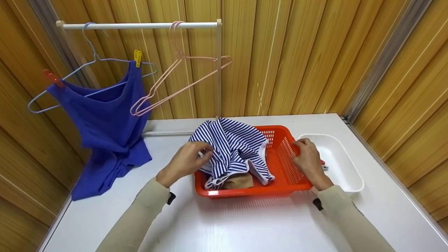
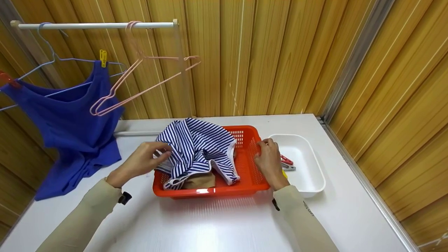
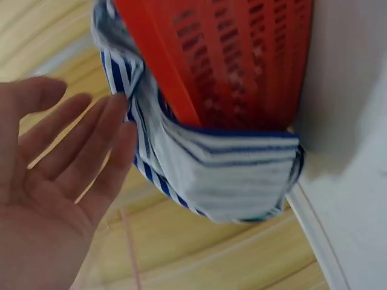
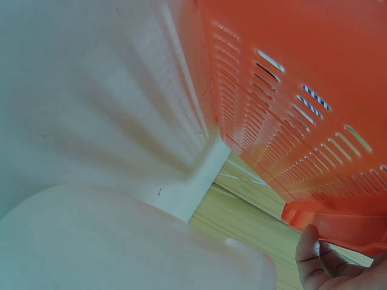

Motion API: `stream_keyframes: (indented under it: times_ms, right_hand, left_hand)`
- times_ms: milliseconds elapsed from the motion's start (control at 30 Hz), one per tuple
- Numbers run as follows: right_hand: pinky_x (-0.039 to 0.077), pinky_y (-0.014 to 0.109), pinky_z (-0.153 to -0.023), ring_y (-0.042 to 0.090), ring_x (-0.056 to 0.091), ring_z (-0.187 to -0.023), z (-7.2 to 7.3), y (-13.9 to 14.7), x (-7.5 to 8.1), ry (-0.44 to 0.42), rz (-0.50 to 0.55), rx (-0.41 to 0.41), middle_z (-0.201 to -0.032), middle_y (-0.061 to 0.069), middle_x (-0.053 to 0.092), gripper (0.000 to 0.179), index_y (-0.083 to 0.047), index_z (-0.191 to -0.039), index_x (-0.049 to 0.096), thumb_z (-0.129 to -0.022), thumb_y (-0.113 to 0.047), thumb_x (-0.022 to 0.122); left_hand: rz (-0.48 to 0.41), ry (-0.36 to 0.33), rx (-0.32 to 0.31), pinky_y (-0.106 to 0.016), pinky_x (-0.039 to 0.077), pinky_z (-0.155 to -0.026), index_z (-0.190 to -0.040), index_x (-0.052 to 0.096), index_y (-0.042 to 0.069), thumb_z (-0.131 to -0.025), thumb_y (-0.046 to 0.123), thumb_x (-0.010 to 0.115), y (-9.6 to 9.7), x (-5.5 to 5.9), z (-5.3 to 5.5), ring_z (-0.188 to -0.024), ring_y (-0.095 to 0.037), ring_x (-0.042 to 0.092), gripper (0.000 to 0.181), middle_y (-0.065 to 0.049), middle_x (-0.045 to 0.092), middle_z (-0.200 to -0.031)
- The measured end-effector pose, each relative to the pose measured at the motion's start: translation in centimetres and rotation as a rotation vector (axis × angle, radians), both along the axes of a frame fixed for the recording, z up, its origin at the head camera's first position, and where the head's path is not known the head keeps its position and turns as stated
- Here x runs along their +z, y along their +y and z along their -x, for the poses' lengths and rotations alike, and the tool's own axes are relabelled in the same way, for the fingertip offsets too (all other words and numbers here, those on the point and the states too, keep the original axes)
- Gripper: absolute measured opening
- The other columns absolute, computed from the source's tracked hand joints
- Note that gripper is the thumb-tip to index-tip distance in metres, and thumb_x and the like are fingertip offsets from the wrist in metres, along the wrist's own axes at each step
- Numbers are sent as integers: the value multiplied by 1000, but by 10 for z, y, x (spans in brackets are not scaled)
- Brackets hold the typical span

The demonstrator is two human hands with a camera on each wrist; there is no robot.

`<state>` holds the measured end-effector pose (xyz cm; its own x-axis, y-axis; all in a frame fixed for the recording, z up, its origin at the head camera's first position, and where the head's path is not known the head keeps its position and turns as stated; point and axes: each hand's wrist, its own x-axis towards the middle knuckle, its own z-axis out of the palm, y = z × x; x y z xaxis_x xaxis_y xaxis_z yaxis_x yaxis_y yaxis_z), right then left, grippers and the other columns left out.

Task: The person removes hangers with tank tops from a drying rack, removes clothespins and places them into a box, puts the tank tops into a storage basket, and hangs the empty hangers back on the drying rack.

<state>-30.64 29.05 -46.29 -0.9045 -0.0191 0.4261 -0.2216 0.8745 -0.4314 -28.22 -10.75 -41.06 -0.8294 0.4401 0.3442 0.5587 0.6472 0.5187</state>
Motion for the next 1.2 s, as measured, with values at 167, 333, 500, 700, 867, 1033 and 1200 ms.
stream_keyframes:
  times_ms: [167, 333, 500, 700, 867, 1033, 1200]
  right_hand:
    - [44, 56, -94, 45, 53, -108, 0, 0, 1, -15, 0, -2, -116, 26, 57, 37, 8, -116, 65, -80, 3, 66]
    - [44, 56, -94, 45, 53, -109, 0, 0, 1, -17, -10, -2, -116, 27, 57, 37, 8, -117, 65, -80, 2, 66]
    - [43, 54, -94, 44, 53, -108, -1, 0, 2, -9, -7, -1, -117, 25, 57, 37, 8, -116, 65, -79, 2, 65]
    - [44, 54, -93, 43, 53, -107, -2, 0, 3, -12, 2, 2, -116, 24, 57, 36, 8, -116, 66, -80, 2, 66]
    - [44, 55, -94, 44, 53, -107, -2, -1, 4, -9, 3, 1, -116, 25, 57, 37, 8, -116, 66, -79, 2, 67]
    - [44, 55, -94, 44, 53, -107, -2, -1, 4, -11, 8, -2, -115, 26, 57, 37, 8, -116, 65, -79, 3, 68]
    - [45, 56, -94, 45, 56, -107, -2, -1, 2, -17, -7, -8, -115, 26, 58, 37, 7, -117, 65, -80, 2, 68]
  left_hand:
    - [-239, 5, 167, -42, 56, -83, -110, 69, 2, -92, 10, 63, -22, -10, 31, -95, -25, 68, 20, -13, 71, -108]
    - [-319, -218, 314, -45, 52, -94, -133, 56, 5, -96, 22, 58, -38, -29, 61, -114, -33, 65, 41, -20, 63, -129]
    - [-398, -596, 343, -39, 58, -81, -146, 41, 6, -102, 42, 44, -45, -45, 83, -104, -29, 67, 57, -21, 60, -129]
    - [-568, -787, 298, -29, 55, -69, -132, 55, 2, -103, 40, 45, -43, -57, 96, -78, -12, 62, 49, -4, 63, -100]
    - [-593, -664, 395, -25, 48, -80, -130, 58, -1, -99, 28, 55, -42, -52, 99, -94, -12, 59, 42, -6, 64, -112]
    - [-570, -551, 452, -32, 44, -94, -131, 58, 0, -97, 20, 58, -41, -38, 101, -110, -22, 54, 40, -16, 59, -124]
    - [-580, -437, 452, -33, 43, -96, -126, 62, 3, -96, 13, 59, -38, -22, 100, -112, -23, 54, 32, -14, 60, -122]
